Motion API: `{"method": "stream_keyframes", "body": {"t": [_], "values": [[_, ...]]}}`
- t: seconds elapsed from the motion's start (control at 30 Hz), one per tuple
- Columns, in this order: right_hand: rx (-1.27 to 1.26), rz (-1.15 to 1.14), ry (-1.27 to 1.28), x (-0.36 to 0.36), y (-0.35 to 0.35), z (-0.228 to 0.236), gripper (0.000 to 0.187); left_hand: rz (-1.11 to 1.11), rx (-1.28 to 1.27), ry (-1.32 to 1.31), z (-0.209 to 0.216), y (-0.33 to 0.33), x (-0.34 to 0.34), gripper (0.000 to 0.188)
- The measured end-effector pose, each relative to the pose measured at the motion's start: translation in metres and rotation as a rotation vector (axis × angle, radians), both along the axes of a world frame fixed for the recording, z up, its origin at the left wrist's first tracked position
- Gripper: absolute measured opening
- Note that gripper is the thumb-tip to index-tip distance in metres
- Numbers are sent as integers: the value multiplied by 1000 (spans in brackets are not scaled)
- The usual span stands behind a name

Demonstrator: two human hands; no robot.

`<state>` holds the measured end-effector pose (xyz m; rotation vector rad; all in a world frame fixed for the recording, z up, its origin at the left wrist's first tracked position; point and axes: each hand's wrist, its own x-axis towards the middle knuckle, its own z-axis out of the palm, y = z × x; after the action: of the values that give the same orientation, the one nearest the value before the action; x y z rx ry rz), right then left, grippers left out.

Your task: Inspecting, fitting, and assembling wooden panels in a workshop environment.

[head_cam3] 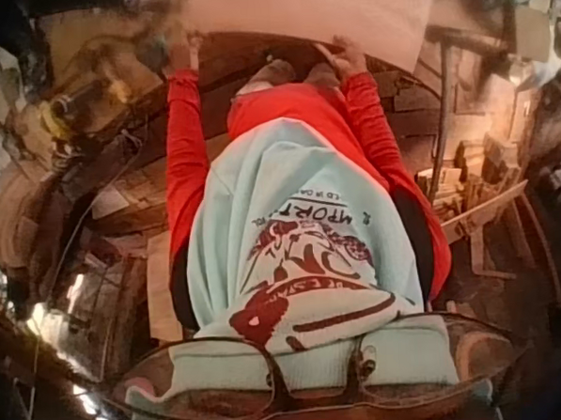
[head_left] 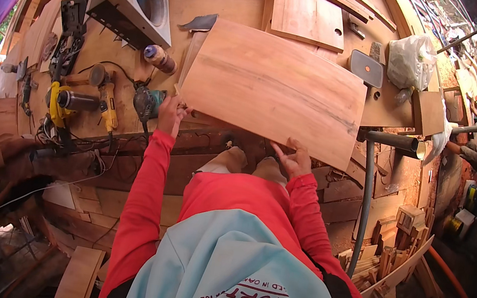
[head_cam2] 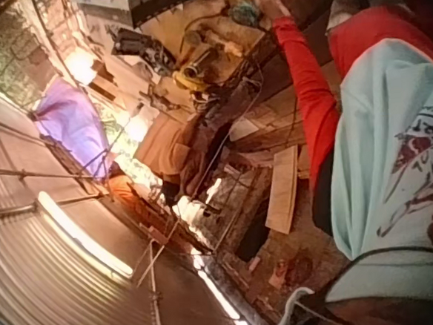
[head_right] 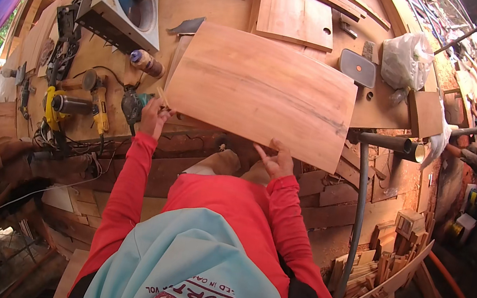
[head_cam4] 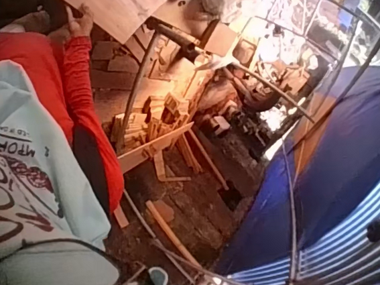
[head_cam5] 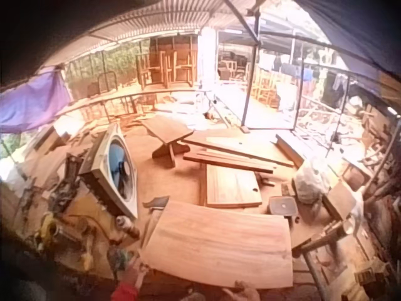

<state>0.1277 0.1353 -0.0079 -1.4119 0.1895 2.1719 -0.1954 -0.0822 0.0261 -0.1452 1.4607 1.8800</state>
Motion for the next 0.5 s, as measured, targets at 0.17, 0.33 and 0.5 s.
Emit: {"method": "stream_keyframes", "body": {"t": [0.17, 0.33, 0.5], "values": [[21, 42, 22, 18, 14, -18, 22, 3, -66, -49, 2, 14, 11, 8], [54, 306, -26, 43, 16, -47, 19, 85, 10, -104, -14, -4, 21, 12], [1088, 1382, -585, 17, 7, 10, 12, 5, -82, -62, -6, -14, 25, 10]]}}
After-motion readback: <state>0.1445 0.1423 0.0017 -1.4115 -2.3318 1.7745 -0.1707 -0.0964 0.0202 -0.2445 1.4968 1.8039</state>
